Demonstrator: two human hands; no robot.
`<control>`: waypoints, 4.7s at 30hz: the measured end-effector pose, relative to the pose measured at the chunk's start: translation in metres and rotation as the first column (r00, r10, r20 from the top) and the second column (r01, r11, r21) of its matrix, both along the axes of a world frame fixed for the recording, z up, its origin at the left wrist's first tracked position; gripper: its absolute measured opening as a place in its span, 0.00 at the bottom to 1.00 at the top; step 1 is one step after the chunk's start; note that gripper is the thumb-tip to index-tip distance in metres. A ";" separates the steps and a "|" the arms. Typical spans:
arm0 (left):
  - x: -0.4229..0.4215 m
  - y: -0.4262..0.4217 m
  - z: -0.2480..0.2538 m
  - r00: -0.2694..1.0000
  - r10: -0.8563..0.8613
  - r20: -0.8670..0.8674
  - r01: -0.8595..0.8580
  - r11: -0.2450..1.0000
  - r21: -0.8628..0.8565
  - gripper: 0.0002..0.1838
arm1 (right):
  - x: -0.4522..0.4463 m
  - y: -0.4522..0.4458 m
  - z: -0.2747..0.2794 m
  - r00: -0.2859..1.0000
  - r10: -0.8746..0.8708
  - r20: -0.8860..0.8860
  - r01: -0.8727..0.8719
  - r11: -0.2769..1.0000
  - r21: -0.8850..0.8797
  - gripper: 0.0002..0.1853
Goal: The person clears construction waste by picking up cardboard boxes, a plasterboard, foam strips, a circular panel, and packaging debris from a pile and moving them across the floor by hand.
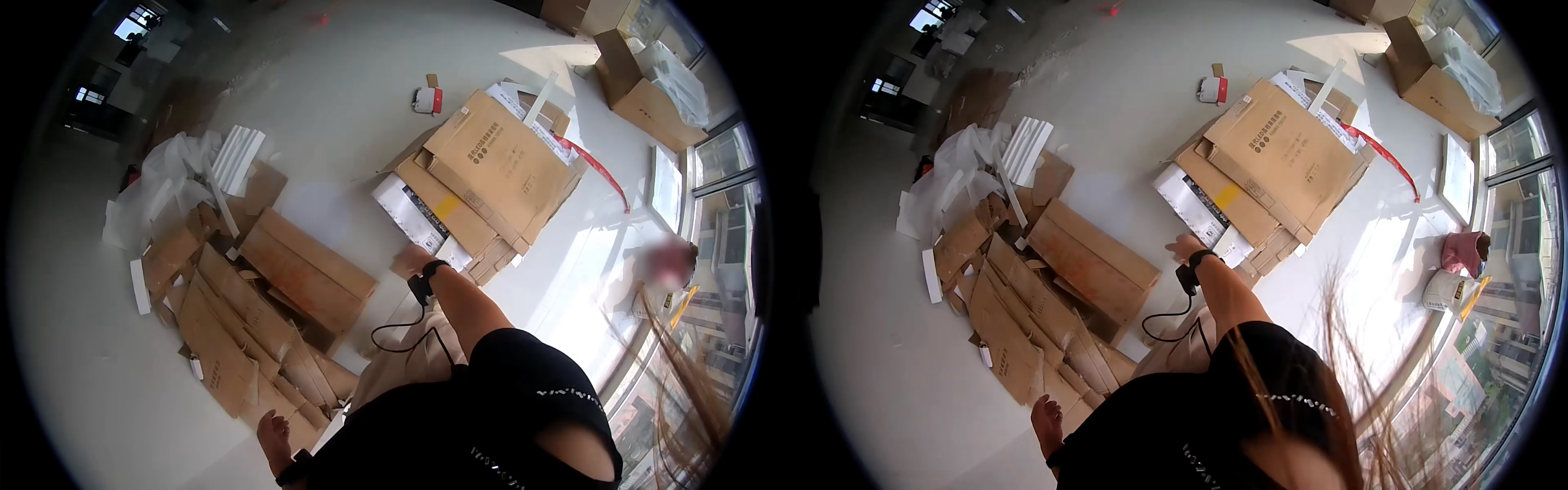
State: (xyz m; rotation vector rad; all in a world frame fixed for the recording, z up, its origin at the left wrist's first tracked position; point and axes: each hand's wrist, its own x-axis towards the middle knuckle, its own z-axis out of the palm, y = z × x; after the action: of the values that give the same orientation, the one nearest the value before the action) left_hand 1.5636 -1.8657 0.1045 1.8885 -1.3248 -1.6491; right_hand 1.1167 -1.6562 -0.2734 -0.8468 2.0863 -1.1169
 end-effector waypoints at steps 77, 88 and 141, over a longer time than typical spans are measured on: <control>0.137 -0.270 -0.414 0.142 0.875 -0.463 -0.712 0.415 0.566 0.08 | 0.356 -0.587 -0.011 0.250 -0.125 0.960 -0.194 0.965 0.176 0.23; 0.163 -0.127 -0.364 0.797 0.558 -0.232 -0.298 0.696 0.653 0.21 | 0.354 -0.502 0.022 0.514 0.073 0.855 -0.292 0.952 0.094 0.22; 0.135 -0.346 -0.517 0.371 0.896 -0.245 -0.810 0.442 0.385 0.33 | 0.113 -0.133 -0.137 0.376 -0.601 0.706 0.155 0.792 0.591 0.15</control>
State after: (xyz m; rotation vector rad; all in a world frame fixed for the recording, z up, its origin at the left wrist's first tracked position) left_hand 1.6990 -2.2121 -0.4126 1.6621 0.1280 -1.4291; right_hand 1.2301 -1.7888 -0.4101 0.4885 1.4814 -0.9200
